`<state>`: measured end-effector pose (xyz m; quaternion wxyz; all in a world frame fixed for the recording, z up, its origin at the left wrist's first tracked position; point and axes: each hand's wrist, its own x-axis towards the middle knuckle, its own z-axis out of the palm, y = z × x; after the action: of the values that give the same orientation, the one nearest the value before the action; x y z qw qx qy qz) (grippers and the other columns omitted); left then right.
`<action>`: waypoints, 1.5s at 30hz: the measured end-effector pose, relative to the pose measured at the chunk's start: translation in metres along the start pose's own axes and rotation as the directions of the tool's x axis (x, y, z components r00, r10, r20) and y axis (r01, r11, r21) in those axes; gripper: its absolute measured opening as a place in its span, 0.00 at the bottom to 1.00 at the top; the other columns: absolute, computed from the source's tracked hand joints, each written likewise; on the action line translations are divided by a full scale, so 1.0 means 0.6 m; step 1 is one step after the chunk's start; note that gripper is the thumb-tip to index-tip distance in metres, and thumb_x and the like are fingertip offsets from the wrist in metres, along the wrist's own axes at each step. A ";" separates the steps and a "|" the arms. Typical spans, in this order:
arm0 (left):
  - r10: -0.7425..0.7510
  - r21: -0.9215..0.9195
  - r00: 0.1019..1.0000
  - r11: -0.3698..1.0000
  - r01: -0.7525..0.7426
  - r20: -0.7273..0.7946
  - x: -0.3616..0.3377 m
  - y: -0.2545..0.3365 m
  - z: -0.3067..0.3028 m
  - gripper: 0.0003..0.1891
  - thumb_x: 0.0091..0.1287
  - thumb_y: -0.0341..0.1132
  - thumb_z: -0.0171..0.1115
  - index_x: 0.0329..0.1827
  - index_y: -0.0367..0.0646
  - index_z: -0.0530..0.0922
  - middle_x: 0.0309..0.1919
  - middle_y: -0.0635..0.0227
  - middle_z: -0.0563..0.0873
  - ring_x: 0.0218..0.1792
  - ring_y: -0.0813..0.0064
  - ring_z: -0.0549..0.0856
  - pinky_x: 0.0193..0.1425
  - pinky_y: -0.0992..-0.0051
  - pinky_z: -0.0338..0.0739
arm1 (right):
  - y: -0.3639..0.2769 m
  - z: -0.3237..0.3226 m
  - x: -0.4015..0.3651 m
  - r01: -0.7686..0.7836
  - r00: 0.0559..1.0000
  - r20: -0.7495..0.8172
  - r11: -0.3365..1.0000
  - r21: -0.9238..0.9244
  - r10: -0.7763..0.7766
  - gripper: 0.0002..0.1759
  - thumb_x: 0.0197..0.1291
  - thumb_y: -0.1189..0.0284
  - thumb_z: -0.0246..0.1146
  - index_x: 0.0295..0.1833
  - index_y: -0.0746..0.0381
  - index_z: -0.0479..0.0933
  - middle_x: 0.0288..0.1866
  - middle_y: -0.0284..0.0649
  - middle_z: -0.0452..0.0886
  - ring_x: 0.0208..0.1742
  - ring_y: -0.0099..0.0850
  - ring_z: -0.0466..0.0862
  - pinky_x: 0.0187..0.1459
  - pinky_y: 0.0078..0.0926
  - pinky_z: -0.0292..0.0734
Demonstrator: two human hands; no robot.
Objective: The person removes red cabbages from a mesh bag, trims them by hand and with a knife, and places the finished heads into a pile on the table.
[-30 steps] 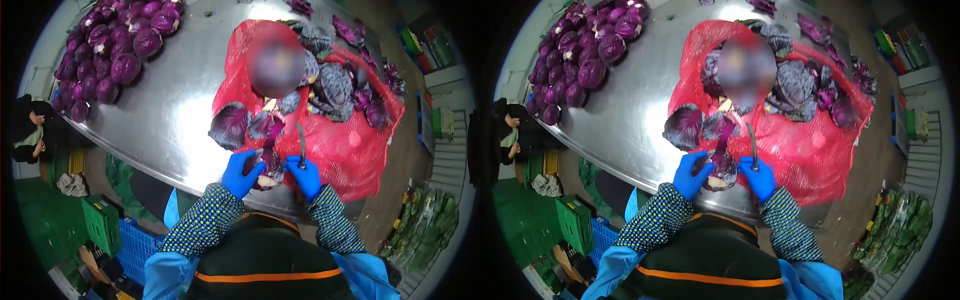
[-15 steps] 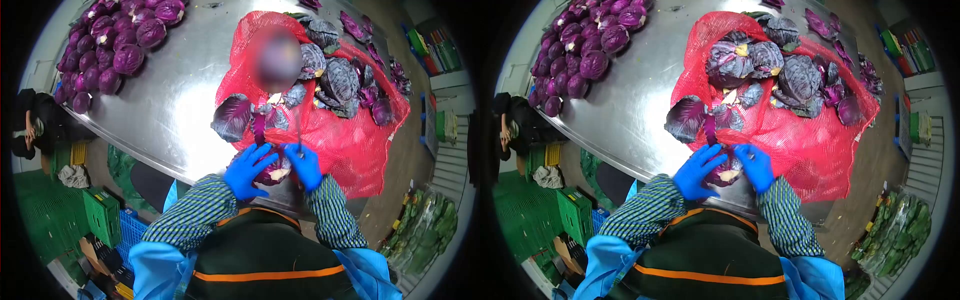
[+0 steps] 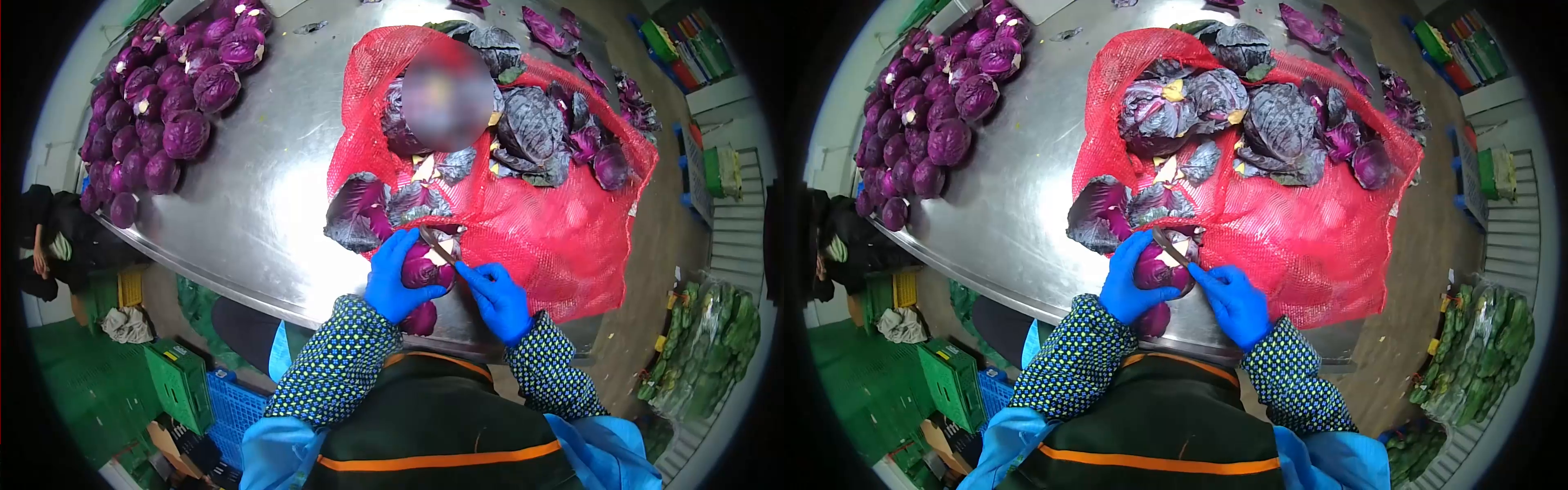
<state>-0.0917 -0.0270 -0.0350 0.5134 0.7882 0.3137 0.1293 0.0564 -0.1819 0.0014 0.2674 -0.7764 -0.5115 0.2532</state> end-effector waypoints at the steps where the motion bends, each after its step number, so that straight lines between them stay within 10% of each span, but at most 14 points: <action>1: -0.020 0.001 1.000 1.000 0.020 0.001 0.000 0.004 0.001 0.51 0.36 0.39 0.81 0.67 0.46 0.63 0.65 0.53 0.64 0.65 0.54 0.65 0.70 0.61 0.61 | 0.001 0.003 0.003 -0.004 1.000 -0.003 1.000 0.005 0.004 0.24 0.61 0.75 0.57 0.63 0.51 0.71 0.42 0.43 0.75 0.39 0.35 0.79 0.42 0.25 0.75; 6: 0.019 0.091 0.999 0.996 -0.016 -0.035 -0.014 -0.001 0.020 0.52 0.35 0.40 0.81 0.68 0.46 0.63 0.65 0.51 0.63 0.65 0.53 0.65 0.69 0.59 0.60 | 0.030 0.010 0.062 -0.043 0.991 -0.126 0.999 0.002 0.043 0.24 0.61 0.74 0.56 0.65 0.54 0.69 0.41 0.45 0.75 0.41 0.42 0.79 0.44 0.32 0.75; 10: -0.001 0.146 1.000 0.989 0.004 -0.018 -0.024 -0.001 0.013 0.54 0.36 0.39 0.81 0.70 0.47 0.60 0.67 0.47 0.61 0.67 0.50 0.63 0.70 0.57 0.59 | 0.044 0.043 0.082 -0.322 0.929 0.067 0.703 0.634 0.365 0.27 0.62 0.63 0.61 0.64 0.63 0.67 0.46 0.46 0.77 0.44 0.34 0.78 0.45 0.32 0.72; 12: 0.047 -0.136 0.995 0.990 -0.036 0.084 -0.017 -0.027 0.001 0.53 0.39 0.41 0.79 0.71 0.50 0.58 0.68 0.46 0.59 0.68 0.49 0.61 0.69 0.57 0.60 | 0.070 0.080 0.093 -0.139 0.959 -0.136 0.830 0.540 0.249 0.28 0.60 0.60 0.63 0.61 0.66 0.70 0.43 0.42 0.79 0.41 0.27 0.77 0.41 0.28 0.72; 14: 0.048 -0.281 0.989 0.960 -0.007 0.140 -0.013 -0.049 -0.010 0.51 0.39 0.35 0.79 0.70 0.48 0.59 0.67 0.50 0.60 0.69 0.54 0.60 0.70 0.60 0.60 | 0.079 0.068 0.125 -0.510 0.819 0.200 0.522 0.684 0.537 0.20 0.60 0.61 0.63 0.51 0.66 0.74 0.31 0.38 0.78 0.29 0.24 0.77 0.31 0.24 0.72; 16: -0.157 -0.575 0.958 0.772 0.272 0.241 -0.027 -0.033 -0.033 0.51 0.38 0.30 0.80 0.69 0.47 0.60 0.66 0.54 0.62 0.69 0.59 0.61 0.69 0.63 0.63 | 0.048 0.038 0.140 -0.521 0.784 0.256 0.378 0.765 0.565 0.14 0.60 0.62 0.62 0.39 0.63 0.74 0.22 0.33 0.74 0.19 0.21 0.72 0.20 0.21 0.67; 18: -0.127 -0.654 0.979 0.730 0.201 0.159 -0.056 0.016 -0.062 0.52 0.38 0.28 0.80 0.69 0.44 0.58 0.68 0.57 0.58 0.69 0.60 0.62 0.68 0.60 0.66 | 0.050 0.030 0.123 -0.483 0.741 0.213 0.285 0.828 0.637 0.15 0.60 0.60 0.62 0.32 0.60 0.71 0.19 0.32 0.71 0.14 0.22 0.69 0.16 0.22 0.64; 22: 0.269 -0.218 0.933 0.921 -0.322 -0.240 -0.067 0.087 -0.106 0.51 0.35 0.31 0.81 0.66 0.46 0.59 0.67 0.51 0.57 0.68 0.54 0.62 0.69 0.57 0.61 | -0.032 -0.009 0.080 -0.330 0.854 0.023 0.506 0.797 0.520 0.17 0.65 0.68 0.58 0.55 0.65 0.72 0.27 0.31 0.74 0.23 0.21 0.72 0.22 0.19 0.67; 25: 0.231 -0.040 0.905 0.964 -0.261 -0.356 -0.065 0.120 -0.125 0.50 0.35 0.32 0.81 0.64 0.47 0.59 0.66 0.49 0.58 0.68 0.52 0.61 0.69 0.57 0.61 | -0.053 -0.019 0.027 -0.111 0.929 -0.140 0.620 0.777 0.341 0.21 0.61 0.76 0.59 0.61 0.61 0.71 0.30 0.34 0.75 0.26 0.24 0.75 0.26 0.19 0.69; 27: 0.152 -0.020 0.886 0.984 -0.179 -0.438 -0.062 0.123 -0.130 0.49 0.36 0.32 0.81 0.63 0.48 0.59 0.66 0.49 0.57 0.68 0.52 0.60 0.68 0.57 0.62 | -0.081 -0.060 0.014 0.352 0.931 -0.197 0.897 0.266 -0.307 0.21 0.55 0.79 0.63 0.56 0.60 0.76 0.30 0.40 0.76 0.27 0.29 0.77 0.28 0.22 0.72; 40: 0.245 0.285 0.847 0.951 -0.117 -0.472 -0.074 0.140 -0.135 0.51 0.36 0.32 0.81 0.66 0.44 0.57 0.68 0.49 0.57 0.69 0.54 0.60 0.72 0.58 0.55 | -0.068 -0.050 0.034 0.399 0.911 -0.164 0.909 0.121 -0.378 0.22 0.54 0.77 0.65 0.57 0.62 0.76 0.28 0.35 0.76 0.22 0.25 0.74 0.24 0.23 0.72; 41: 0.231 0.253 0.836 0.961 -0.114 -0.499 -0.070 0.146 -0.134 0.49 0.37 0.34 0.82 0.64 0.48 0.61 0.66 0.49 0.57 0.67 0.50 0.61 0.69 0.57 0.61 | -0.071 -0.036 0.031 0.035 0.959 -0.249 0.819 0.572 0.133 0.22 0.58 0.75 0.63 0.59 0.63 0.73 0.28 0.31 0.75 0.22 0.22 0.74 0.24 0.23 0.72; 42: 0.230 0.252 0.832 0.961 -0.114 -0.504 -0.071 0.143 -0.131 0.49 0.37 0.34 0.82 0.64 0.48 0.61 0.66 0.49 0.57 0.67 0.50 0.61 0.69 0.57 0.61 | -0.069 -0.025 0.032 -0.209 0.800 -0.078 0.398 0.893 0.595 0.23 0.61 0.73 0.62 0.61 0.64 0.71 0.28 0.28 0.74 0.22 0.19 0.73 0.23 0.23 0.72; 45: 0.193 0.165 0.813 0.979 -0.120 -0.549 -0.068 0.137 -0.122 0.47 0.37 0.33 0.81 0.63 0.48 0.63 0.66 0.49 0.56 0.67 0.50 0.62 0.69 0.56 0.62 | -0.097 -0.034 0.057 -0.207 0.865 -0.042 0.430 0.879 0.501 0.20 0.63 0.73 0.60 0.60 0.65 0.69 0.32 0.28 0.73 0.31 0.17 0.73 0.32 0.18 0.72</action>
<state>-0.1318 -0.0217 0.0752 0.3364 0.7684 0.3921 0.3777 0.0436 -0.1337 0.0513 0.6257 -0.6619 -0.0966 0.4013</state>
